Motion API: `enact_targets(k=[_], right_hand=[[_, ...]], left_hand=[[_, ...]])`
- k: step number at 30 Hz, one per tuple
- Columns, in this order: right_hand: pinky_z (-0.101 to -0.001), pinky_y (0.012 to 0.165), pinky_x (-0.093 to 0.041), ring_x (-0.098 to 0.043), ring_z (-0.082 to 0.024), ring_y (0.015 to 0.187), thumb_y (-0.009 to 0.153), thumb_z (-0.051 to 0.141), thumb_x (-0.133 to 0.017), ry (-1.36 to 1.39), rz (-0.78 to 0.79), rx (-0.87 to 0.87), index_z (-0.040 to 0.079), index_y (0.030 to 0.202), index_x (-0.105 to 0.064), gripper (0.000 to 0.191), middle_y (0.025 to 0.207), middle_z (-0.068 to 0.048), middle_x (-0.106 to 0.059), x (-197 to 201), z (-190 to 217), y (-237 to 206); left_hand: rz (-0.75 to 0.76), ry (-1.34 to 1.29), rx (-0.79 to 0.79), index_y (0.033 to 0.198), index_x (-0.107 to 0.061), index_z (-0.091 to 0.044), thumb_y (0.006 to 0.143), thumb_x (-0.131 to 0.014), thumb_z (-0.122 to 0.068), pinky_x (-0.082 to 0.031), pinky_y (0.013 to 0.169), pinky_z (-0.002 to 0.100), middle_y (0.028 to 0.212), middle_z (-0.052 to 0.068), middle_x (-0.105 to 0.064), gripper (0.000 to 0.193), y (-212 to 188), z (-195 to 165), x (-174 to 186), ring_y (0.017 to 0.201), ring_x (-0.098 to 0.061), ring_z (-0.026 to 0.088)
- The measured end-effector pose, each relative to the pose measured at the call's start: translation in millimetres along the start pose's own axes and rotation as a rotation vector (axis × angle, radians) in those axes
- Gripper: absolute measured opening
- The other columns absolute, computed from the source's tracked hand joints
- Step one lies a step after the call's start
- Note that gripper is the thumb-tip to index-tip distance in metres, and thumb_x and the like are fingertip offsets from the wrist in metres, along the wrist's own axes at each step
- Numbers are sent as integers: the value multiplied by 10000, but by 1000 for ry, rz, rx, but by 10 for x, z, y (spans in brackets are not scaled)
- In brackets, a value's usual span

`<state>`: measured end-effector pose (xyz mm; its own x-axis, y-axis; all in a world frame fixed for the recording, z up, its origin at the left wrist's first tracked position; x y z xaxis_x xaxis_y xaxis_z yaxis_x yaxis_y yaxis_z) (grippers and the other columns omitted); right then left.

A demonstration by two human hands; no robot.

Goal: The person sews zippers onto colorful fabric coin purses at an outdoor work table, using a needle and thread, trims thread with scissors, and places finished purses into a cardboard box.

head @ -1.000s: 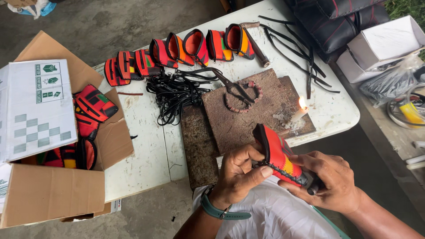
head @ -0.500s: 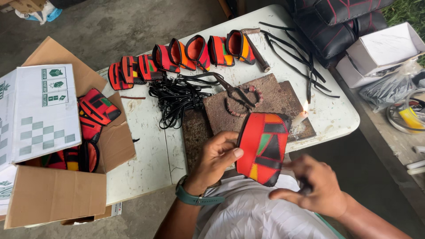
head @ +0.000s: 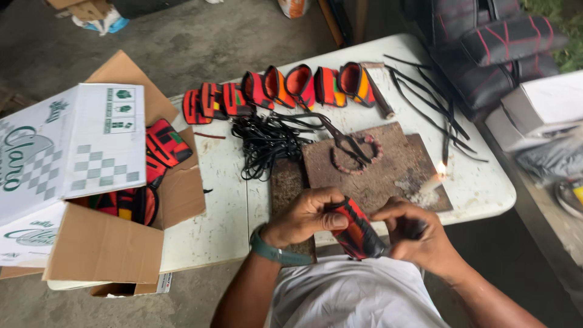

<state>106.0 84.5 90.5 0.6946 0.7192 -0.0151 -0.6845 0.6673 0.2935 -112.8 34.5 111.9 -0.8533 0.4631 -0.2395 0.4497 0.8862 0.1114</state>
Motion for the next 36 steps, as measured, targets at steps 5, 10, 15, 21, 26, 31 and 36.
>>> enact_targets(k=[5, 10, 15, 21, 26, 31, 36], right_hand=[[-272, 696, -476, -593, -126, 900, 725, 339, -873, 158, 34, -262, 2, 1170, -758, 570, 1096, -36, -593, 38, -335, 491], [-281, 762, -463, -577, -129, 891, 803, 231, -882, 57, 169, -275, 5, 895, -652, 335, 983, -56, -615, -45, -454, 629], [-265, 579, -404, -527, -92, 691, 723, 268, -845, -38, 76, -543, 77, 939, -682, 331, 754, 21, -617, 0, -583, 590], [-293, 498, -344, -445, -87, 593, 756, 219, -858, -289, -31, -602, 43, 835, -653, 282, 669, 17, -540, 34, -755, 647], [-295, 494, -402, -478, -87, 572, 794, 129, -815, -491, -147, -437, 15, 782, -607, 238, 605, -9, -557, 8, -889, 638], [-276, 494, -459, -569, -91, 546, 860, 138, -775, -474, -350, -421, 30, 821, -603, 207, 602, -28, -624, -75, -932, 495], [-247, 505, -471, -582, -50, 604, 849, 104, -794, -313, -391, -283, 44, 829, -596, 208, 663, -4, -629, -148, -655, 185]], left_hand=[[255, 70, 63, 1112, -690, -9, 1042, -721, -207, -478, 972, 267, 1055, -7, -672, 212, 239, 97, 316, 1039, -580, 67], [254, 349, 140, 1052, -696, -28, 962, -753, -279, -498, 841, 259, 960, -8, -692, 272, 343, 270, 534, 921, -601, 56], [136, 607, 173, 900, -697, -11, 877, -803, -279, -498, 688, 278, 802, 2, -702, 289, 392, 244, 775, 769, -604, 66], [-10, 850, 194, 753, -688, -28, 735, -800, -227, -513, 586, 316, 673, 58, -699, 229, 496, 371, 861, 622, -656, 132], [-292, 1032, 178, 684, -621, -12, 684, -778, -155, -524, 599, 387, 667, 163, -673, 212, 536, 624, 822, 628, -689, 272], [-596, 994, -115, 906, -626, -26, 878, -753, -152, -529, 673, 437, 819, 183, -698, 181, 293, 527, 505, 790, -703, 362], [-312, 733, -228, 1055, -581, 12, 786, -754, -92, -555, 668, 420, 829, 175, -683, 336, -53, 296, 258, 759, -729, 351]])
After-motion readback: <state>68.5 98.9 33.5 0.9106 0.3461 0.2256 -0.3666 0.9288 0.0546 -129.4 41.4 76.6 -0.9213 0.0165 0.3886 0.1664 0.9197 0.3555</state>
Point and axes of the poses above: each hand's wrist, its own y-axis towards the middle knuckle, its own x-axis out of the back of the hand, z = x × y, the point moved 5 cm from there along y, towards the middle knuckle
